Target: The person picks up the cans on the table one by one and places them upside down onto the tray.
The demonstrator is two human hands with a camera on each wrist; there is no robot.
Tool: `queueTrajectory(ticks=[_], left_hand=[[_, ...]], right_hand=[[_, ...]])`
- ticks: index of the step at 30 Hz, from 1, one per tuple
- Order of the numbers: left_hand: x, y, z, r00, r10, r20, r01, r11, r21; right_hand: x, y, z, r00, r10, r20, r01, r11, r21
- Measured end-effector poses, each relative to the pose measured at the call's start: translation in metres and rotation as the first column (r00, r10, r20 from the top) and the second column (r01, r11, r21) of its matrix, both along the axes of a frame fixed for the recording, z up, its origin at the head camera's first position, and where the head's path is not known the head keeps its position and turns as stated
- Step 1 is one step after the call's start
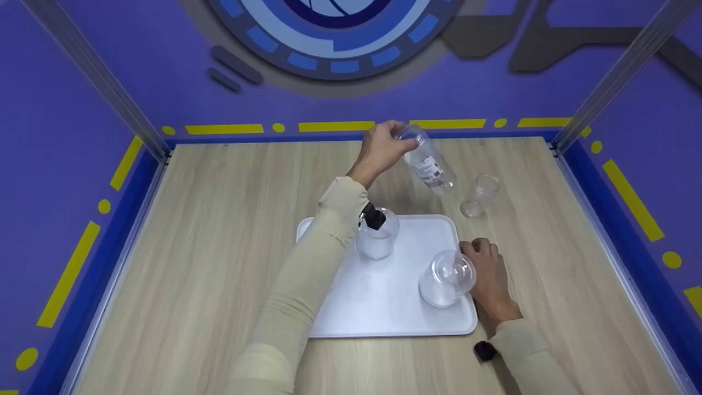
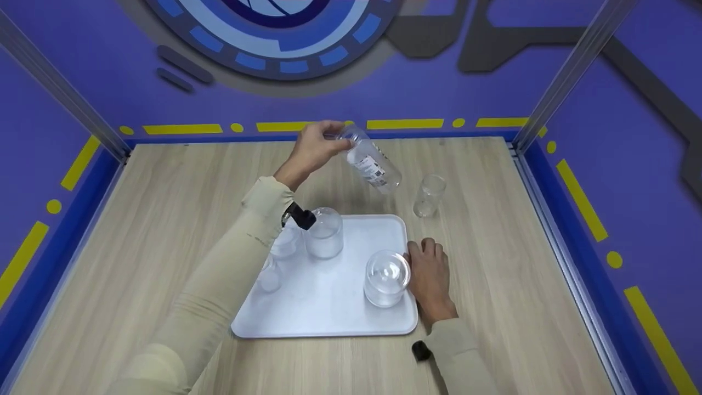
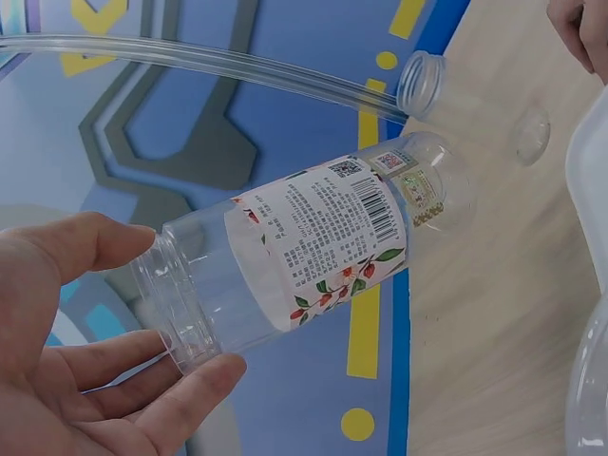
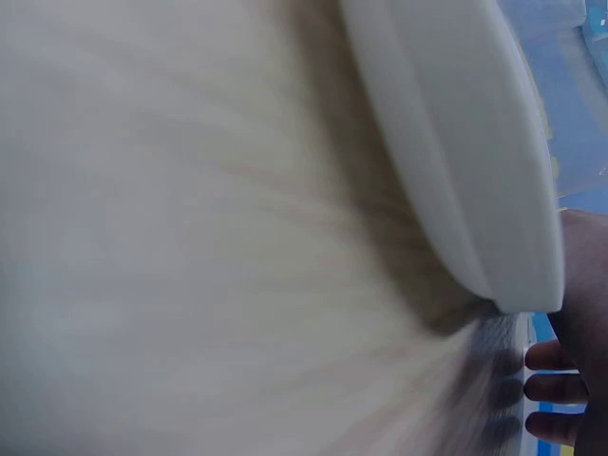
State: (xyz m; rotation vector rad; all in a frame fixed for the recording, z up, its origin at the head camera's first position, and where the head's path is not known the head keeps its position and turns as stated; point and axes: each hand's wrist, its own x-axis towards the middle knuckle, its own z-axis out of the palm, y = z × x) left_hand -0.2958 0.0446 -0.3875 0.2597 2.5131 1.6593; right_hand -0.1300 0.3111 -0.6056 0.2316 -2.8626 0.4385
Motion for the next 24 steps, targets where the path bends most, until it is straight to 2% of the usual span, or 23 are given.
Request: queueTrajectory(ticks=[8, 12, 15, 18, 21, 24], left_hand=[[0.009, -0.008, -0.003, 0.998, 0.042, -0.042, -0.04, 0.998, 0.049], [0.016, -0.011, -0.007, 0.997, 0.077, -0.031, -0.073, 0.988, 0.137], [0.021, -0.013, -0.009, 0.995, 0.097, -0.02, -0.089, 0.965, 0.248], [0.026, -0.014, -0.009, 0.994, 0.111, 0.007, -0.106, 0.928, 0.357], [0.031, -0.016, -0.01, 0.993, 0.111, 0.04, -0.117, 0.894, 0.432], [0.036, -0.019, -0.01, 0.992, 0.11, 0.053, -0.122, 0.871, 0.476]], right_hand=[[0.0, 0.0, -0.001, 1.0, 0.006, -0.013, -0.006, 1.0, -0.011], [0.0, 0.0, -0.001, 1.0, 0.003, -0.007, -0.003, 1.0, -0.008], [0.0, -0.001, -0.001, 1.0, 0.0, 0.001, 0.0, 1.0, -0.001], [0.0, -0.001, 0.001, 1.0, -0.002, 0.006, 0.002, 1.0, 0.009], [0.0, -0.001, 0.001, 1.0, -0.002, 0.006, 0.002, 1.0, 0.006], [0.001, -0.001, 0.0, 1.0, -0.003, 0.003, 0.003, 1.0, -0.004]])
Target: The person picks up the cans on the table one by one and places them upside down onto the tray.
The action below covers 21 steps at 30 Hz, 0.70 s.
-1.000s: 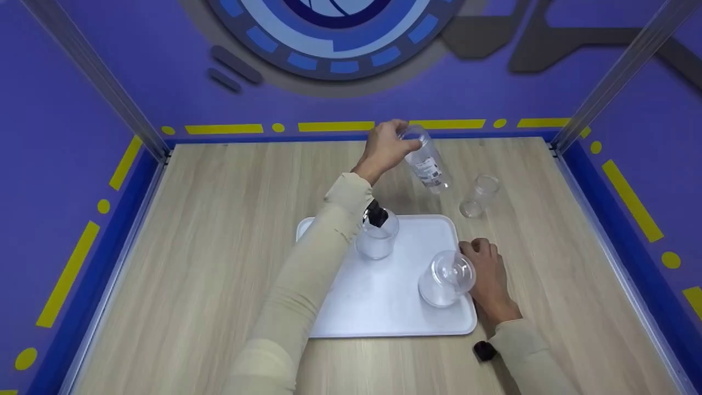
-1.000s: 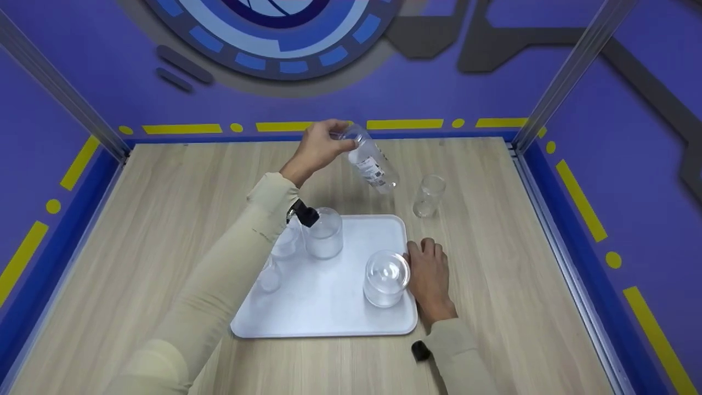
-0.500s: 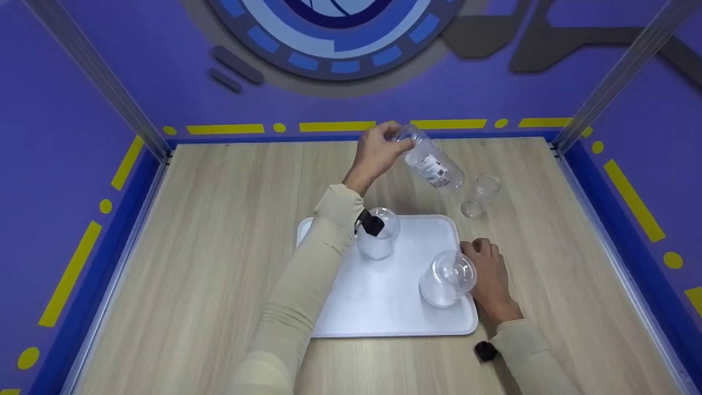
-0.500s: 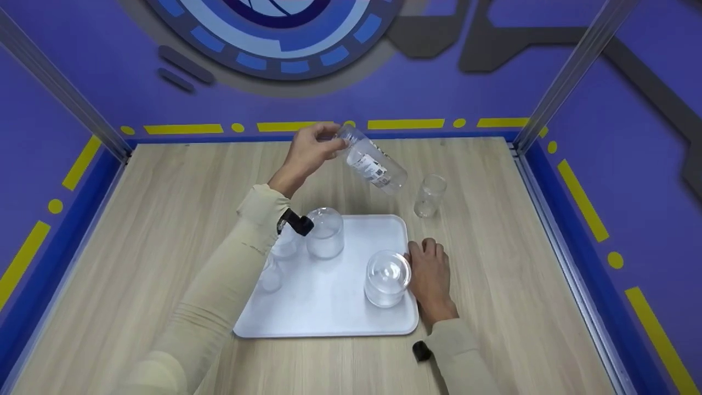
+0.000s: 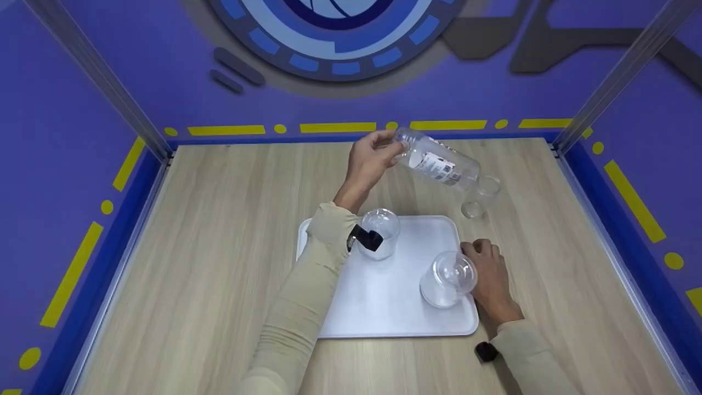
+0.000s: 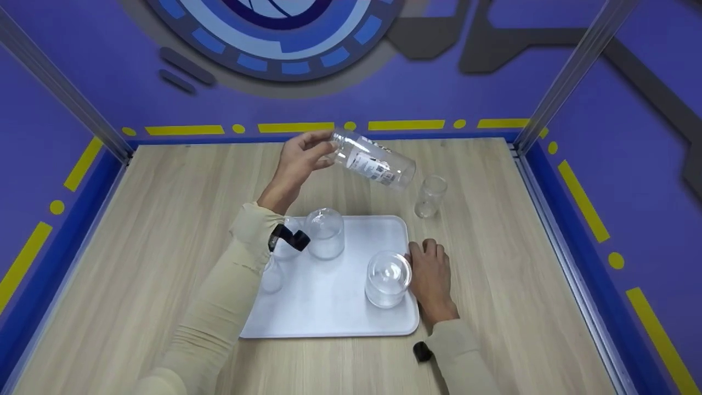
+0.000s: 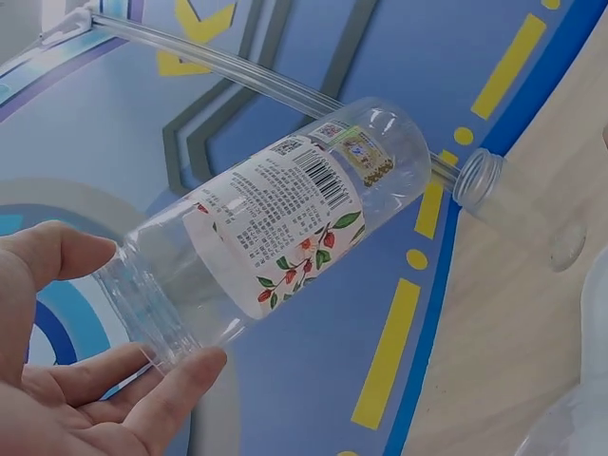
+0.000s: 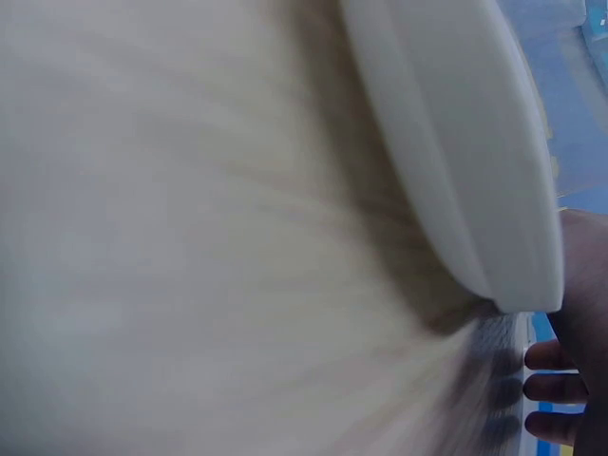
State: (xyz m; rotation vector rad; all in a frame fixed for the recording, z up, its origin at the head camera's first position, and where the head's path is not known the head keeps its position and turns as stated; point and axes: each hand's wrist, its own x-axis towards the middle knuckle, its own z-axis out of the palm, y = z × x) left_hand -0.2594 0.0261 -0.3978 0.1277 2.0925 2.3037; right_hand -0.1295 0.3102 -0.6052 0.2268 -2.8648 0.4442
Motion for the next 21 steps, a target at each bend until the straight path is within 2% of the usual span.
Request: queueTrajectory(ticks=[11, 21], left_hand=[[0.019, -0.012, -0.01, 1.0, 0.025, 0.009, -0.026, 0.992, 0.121], [0.034, -0.023, -0.024, 0.998, 0.054, 0.019, -0.057, 0.98, 0.188]], right_hand=[[0.001, 0.0, -0.001, 0.999, -0.001, -0.033, 0.001, 1.0, 0.0], [0.0, -0.001, 0.0, 1.0, -0.017, 0.024, 0.017, 1.0, 0.001]])
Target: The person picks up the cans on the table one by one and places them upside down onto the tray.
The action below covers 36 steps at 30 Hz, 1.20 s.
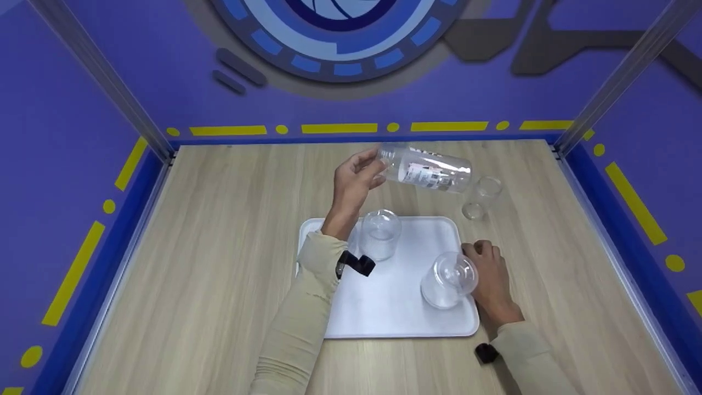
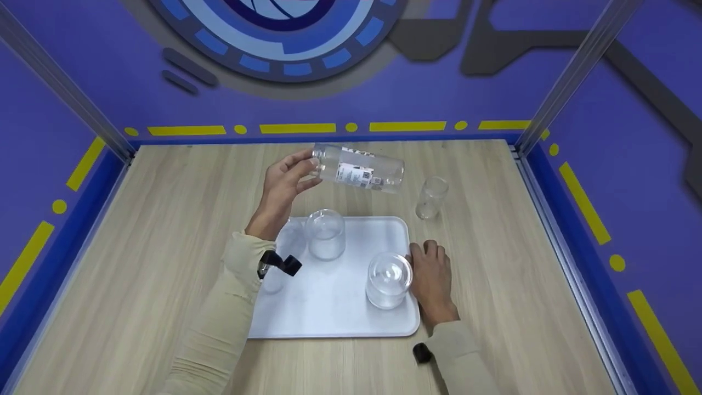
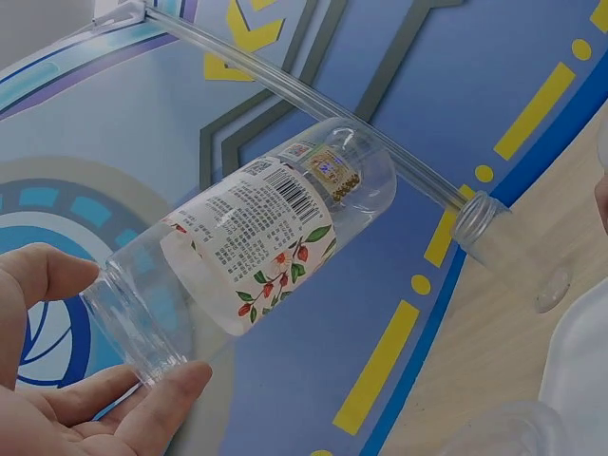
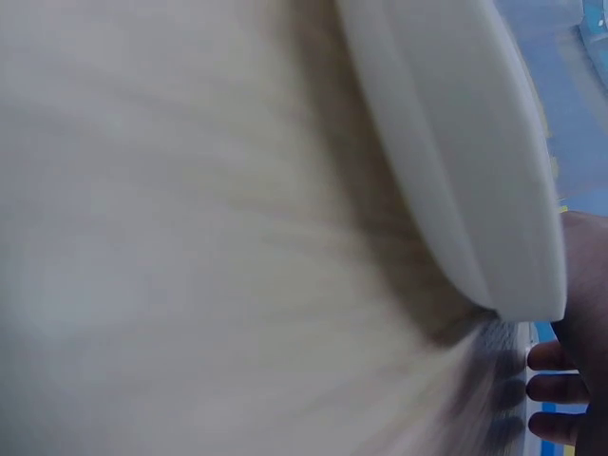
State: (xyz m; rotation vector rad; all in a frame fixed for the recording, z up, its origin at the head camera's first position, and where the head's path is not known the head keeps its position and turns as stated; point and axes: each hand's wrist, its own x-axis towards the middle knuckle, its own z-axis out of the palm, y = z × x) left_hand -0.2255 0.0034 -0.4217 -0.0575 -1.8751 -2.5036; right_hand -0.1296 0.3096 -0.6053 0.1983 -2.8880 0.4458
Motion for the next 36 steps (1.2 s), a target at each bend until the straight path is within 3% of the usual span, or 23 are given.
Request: queueTrajectory(ticks=[9, 21, 36], left_hand=[[0.014, -0.01, -0.006, 1.0, 0.016, -0.007, -0.016, 1.0, 0.003], [0.028, -0.021, -0.013, 0.999, 0.04, -0.019, -0.04, 0.999, 0.013], [0.035, -0.029, -0.015, 0.995, 0.096, -0.016, -0.094, 0.992, 0.088]], right_hand=[[0.0, 0.002, 0.0, 0.998, 0.015, -0.054, -0.015, 1.0, 0.004], [0.0, 0.001, -0.001, 0.999, 0.018, -0.049, -0.017, 1.0, 0.007], [0.001, 0.002, -0.002, 0.997, 0.02, -0.07, -0.022, 0.999, -0.032]])
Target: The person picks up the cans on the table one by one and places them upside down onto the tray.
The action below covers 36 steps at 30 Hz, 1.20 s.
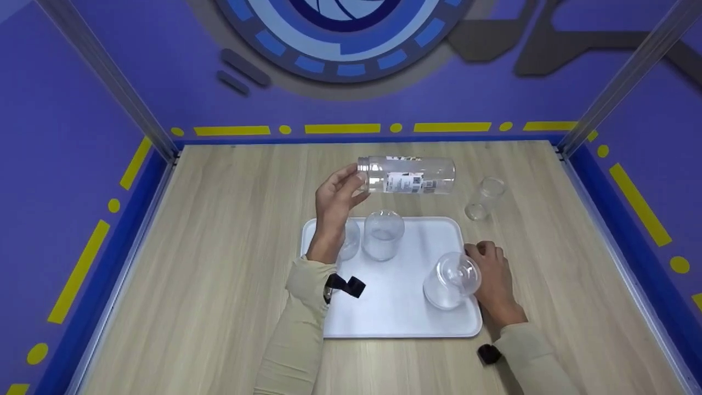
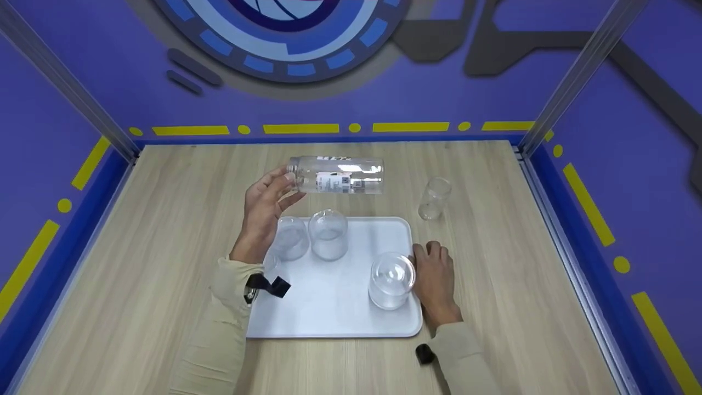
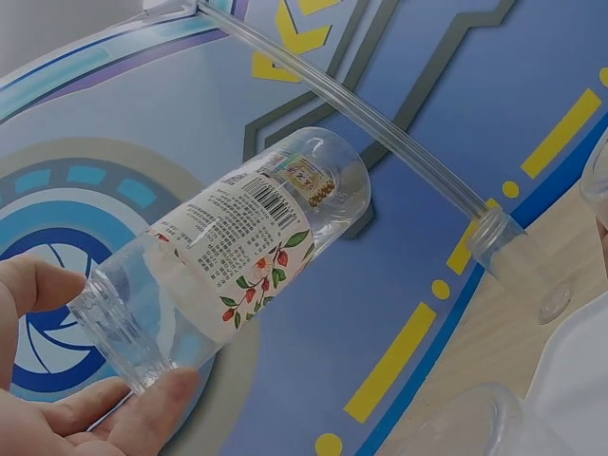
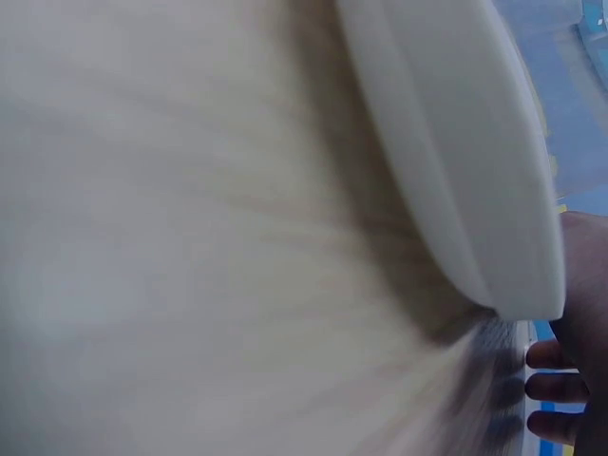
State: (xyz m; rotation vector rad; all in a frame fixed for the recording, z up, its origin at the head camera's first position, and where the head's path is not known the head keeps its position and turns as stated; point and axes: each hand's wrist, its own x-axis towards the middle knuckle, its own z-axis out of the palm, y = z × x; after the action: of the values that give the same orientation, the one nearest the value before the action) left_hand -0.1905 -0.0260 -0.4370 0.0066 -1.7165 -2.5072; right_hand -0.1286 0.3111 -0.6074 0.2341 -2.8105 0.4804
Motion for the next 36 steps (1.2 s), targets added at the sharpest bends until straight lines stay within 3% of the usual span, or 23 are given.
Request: queueTrajectory(ticks=[20, 29, 36], left_hand=[[0.006, -0.011, -0.004, 1.0, 0.022, -0.003, -0.022, 0.999, 0.03], [0.005, -0.012, -0.005, 1.0, 0.022, -0.003, -0.021, 0.999, 0.047], [0.006, -0.013, -0.004, 1.0, 0.023, -0.014, -0.023, 1.0, 0.013]], right_hand=[[0.001, -0.001, 0.004, 0.998, -0.017, 0.065, 0.017, 1.0, -0.001], [0.002, -0.002, 0.004, 1.0, -0.014, 0.027, 0.014, 1.0, -0.017], [0.003, -0.002, 0.003, 0.999, -0.023, 0.043, 0.025, 0.998, -0.055]])
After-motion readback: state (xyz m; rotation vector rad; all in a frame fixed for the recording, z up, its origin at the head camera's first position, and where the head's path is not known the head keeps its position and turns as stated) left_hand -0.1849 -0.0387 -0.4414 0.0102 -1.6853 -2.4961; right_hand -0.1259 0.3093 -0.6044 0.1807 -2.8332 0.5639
